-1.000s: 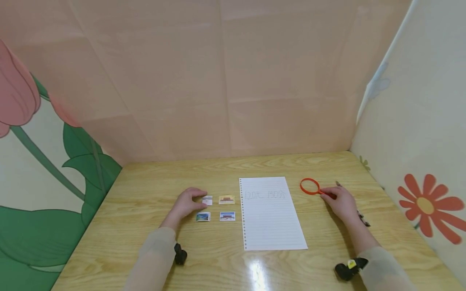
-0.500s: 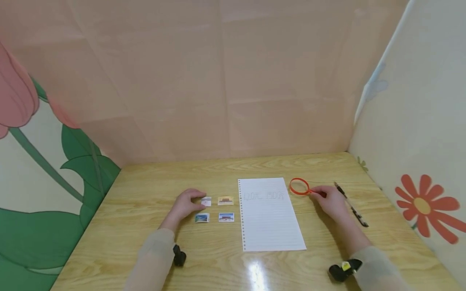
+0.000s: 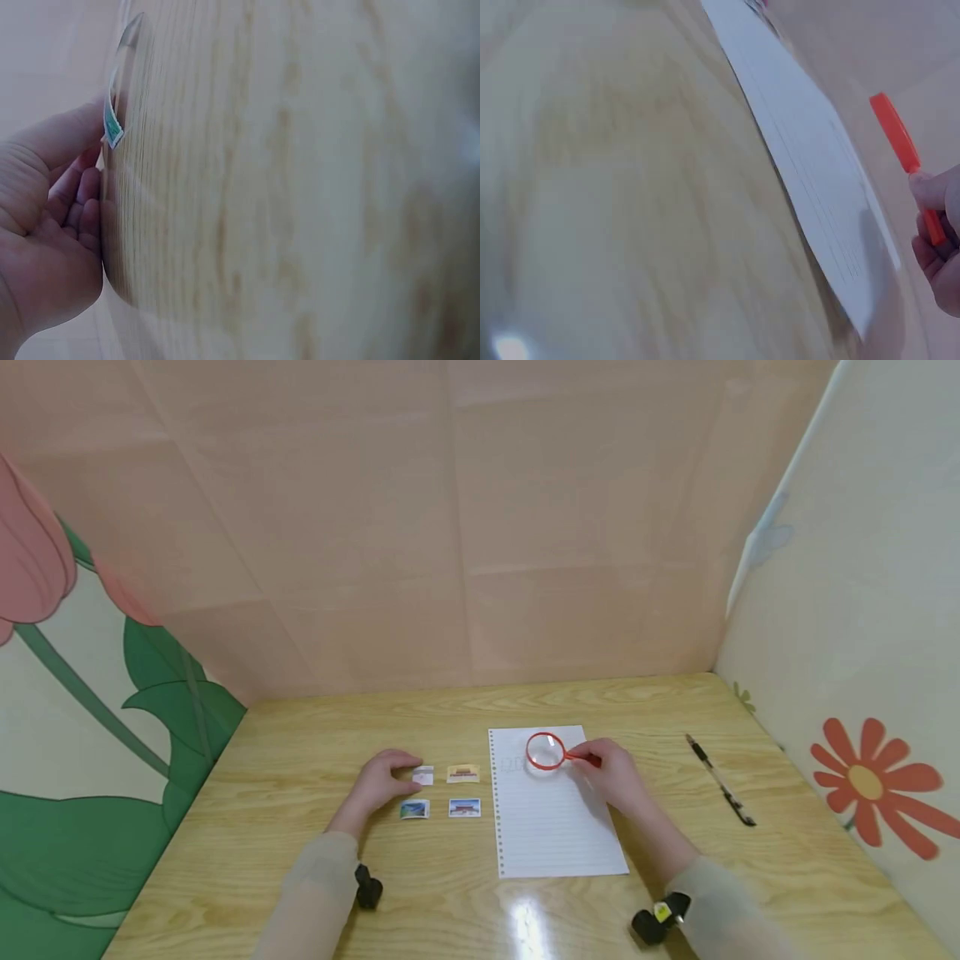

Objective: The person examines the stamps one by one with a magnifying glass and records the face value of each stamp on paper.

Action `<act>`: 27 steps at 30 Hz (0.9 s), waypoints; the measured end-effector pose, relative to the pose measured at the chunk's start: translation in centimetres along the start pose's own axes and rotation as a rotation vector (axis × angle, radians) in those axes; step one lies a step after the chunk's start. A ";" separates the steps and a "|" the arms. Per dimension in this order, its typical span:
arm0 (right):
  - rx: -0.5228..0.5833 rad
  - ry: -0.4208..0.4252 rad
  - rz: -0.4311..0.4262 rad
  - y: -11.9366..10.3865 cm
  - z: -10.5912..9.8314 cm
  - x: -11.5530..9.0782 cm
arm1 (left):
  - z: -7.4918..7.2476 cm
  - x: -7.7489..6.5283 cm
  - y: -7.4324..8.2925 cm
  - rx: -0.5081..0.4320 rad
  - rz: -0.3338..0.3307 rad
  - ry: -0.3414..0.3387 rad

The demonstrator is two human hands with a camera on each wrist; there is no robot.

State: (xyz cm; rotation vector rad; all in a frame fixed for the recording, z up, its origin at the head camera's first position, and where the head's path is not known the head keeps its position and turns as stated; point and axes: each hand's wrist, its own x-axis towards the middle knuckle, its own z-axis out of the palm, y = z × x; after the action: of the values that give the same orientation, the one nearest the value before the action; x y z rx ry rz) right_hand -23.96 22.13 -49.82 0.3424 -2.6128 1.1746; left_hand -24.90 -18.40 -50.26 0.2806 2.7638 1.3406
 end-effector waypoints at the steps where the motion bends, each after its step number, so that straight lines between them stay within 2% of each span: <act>1: 0.013 -0.007 -0.006 -0.3 0.6 0.1 | 0.0 0.0 0.0 -0.002 0.000 0.000; 5: 0.055 -0.030 -0.063 -1.9 3.2 0.5 | 0.0 0.0 0.0 -0.008 -0.004 0.000; 11: 0.056 -0.059 -0.155 -4.7 6.8 1.2 | 0.1 0.0 -0.1 -0.001 -0.023 -0.002; 14: 0.056 -0.078 -0.188 -6.2 8.2 1.6 | 0.1 0.1 -0.1 0.003 -0.011 0.003; 19: 0.038 -0.105 -0.216 -8.0 10.2 2.0 | 0.0 0.1 0.1 -0.003 0.021 0.006; 27: 0.020 -0.097 -0.252 -9.8 12.3 2.3 | -0.1 0.1 -0.2 0.007 0.076 0.016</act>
State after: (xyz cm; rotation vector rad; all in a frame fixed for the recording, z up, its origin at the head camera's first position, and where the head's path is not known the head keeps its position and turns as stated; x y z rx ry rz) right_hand -24.73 6.25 -50.14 0.7261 -2.5449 1.1240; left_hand -25.06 -18.54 -50.37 0.3805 2.7985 1.3558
